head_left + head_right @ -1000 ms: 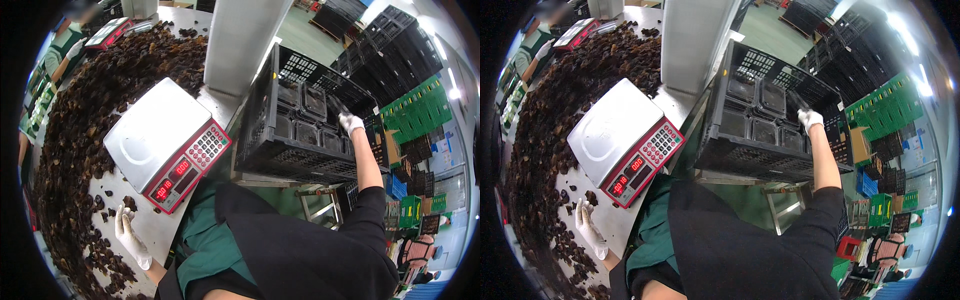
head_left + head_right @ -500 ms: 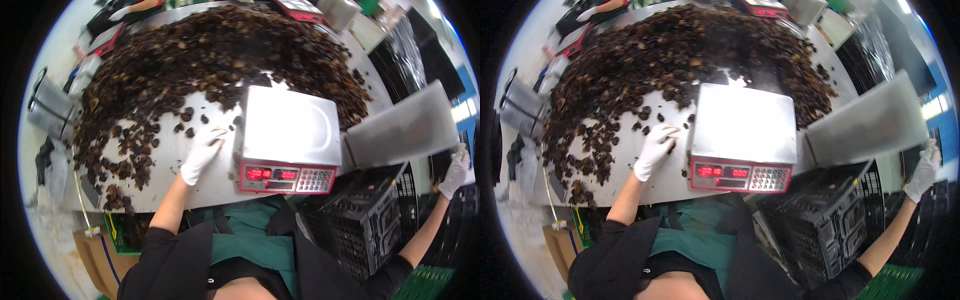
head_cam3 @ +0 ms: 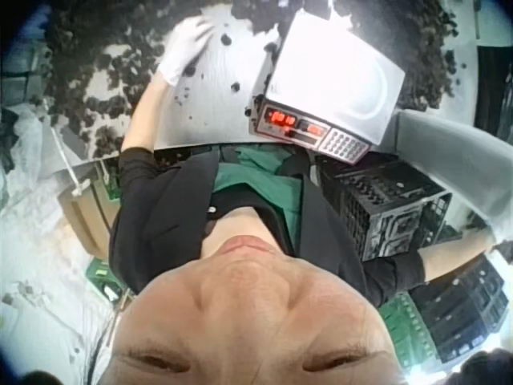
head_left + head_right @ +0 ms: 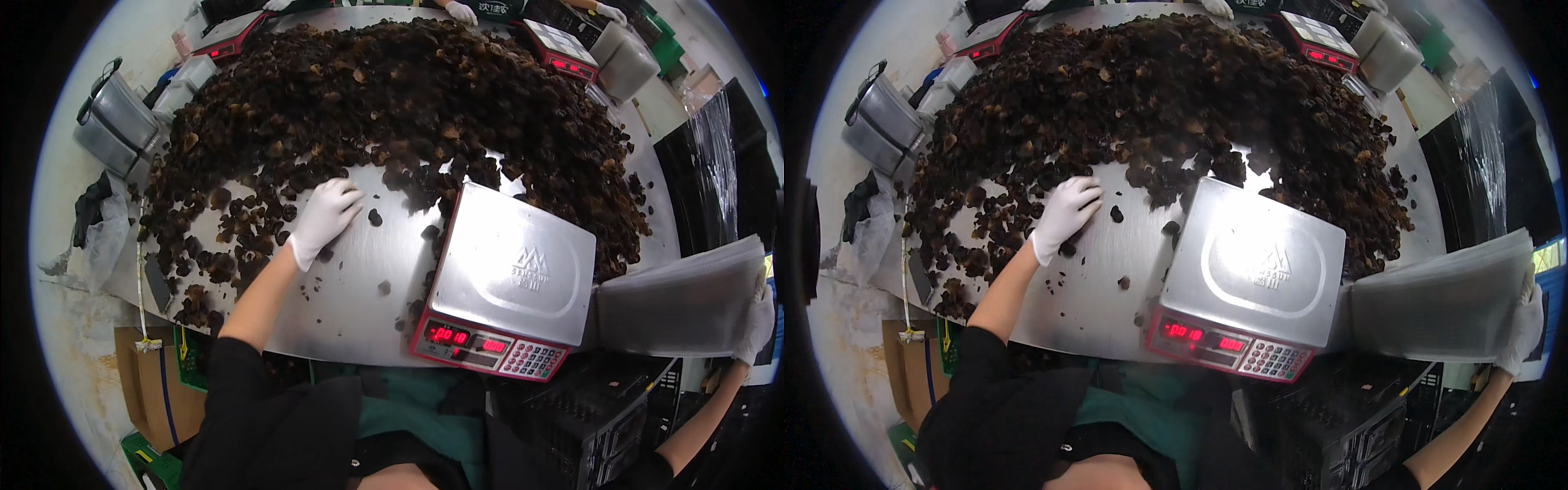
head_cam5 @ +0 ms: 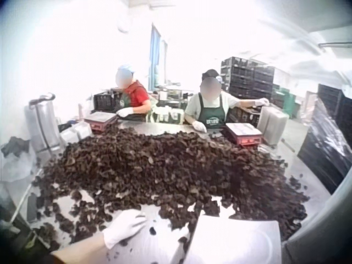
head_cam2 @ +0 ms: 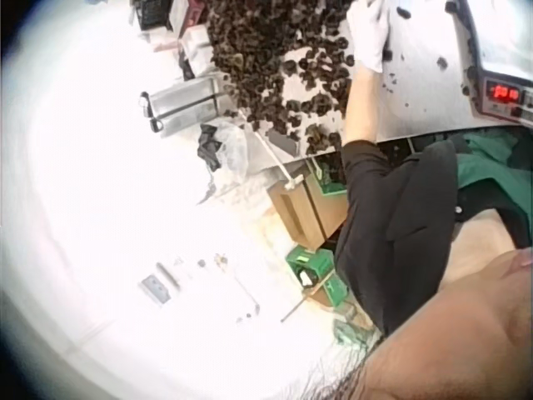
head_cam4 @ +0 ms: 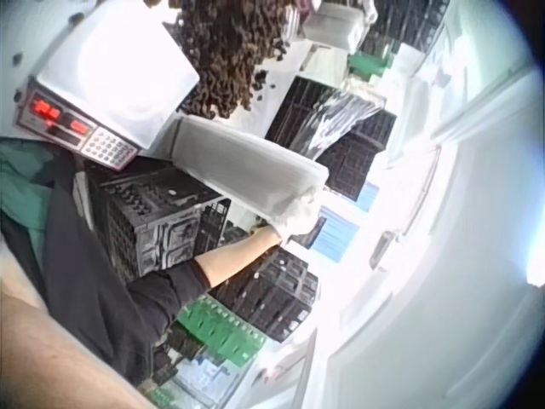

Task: The person scoops dried black mushrooms from a large pile on a stainless steel table into a clear plastic container placed on a digital scale. After weighing the mushrooms, the person places the filled container into a black crate and repeats the process.

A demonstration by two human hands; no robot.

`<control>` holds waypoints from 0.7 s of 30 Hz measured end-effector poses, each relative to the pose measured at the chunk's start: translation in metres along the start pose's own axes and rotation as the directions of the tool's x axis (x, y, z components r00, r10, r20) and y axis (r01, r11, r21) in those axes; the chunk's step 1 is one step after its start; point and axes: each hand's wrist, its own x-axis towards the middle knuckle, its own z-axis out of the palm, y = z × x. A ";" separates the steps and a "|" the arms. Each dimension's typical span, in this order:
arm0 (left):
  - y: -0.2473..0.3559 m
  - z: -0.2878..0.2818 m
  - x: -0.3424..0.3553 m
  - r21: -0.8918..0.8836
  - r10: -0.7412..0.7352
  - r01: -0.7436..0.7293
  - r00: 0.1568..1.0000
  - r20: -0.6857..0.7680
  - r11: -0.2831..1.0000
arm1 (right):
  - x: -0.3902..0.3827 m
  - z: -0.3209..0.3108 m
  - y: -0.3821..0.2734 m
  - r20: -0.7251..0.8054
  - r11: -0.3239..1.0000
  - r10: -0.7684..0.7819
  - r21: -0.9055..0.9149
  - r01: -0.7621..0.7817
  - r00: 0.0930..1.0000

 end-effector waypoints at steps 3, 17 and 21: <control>-0.014 0.033 0.081 -0.107 0.116 -0.117 0.993 -0.020 0.987 | -0.006 -0.009 -0.010 0.012 0.999 0.039 0.006 -0.039 0.999; 0.019 0.109 0.112 0.115 0.004 -0.027 0.982 0.188 0.993 | 0.000 0.013 0.051 0.090 0.951 -0.136 0.291 0.104 0.987; 0.049 0.054 0.038 0.080 0.012 -0.033 0.970 0.244 0.996 | 0.009 -0.002 0.059 0.152 0.923 -0.162 0.372 0.096 0.975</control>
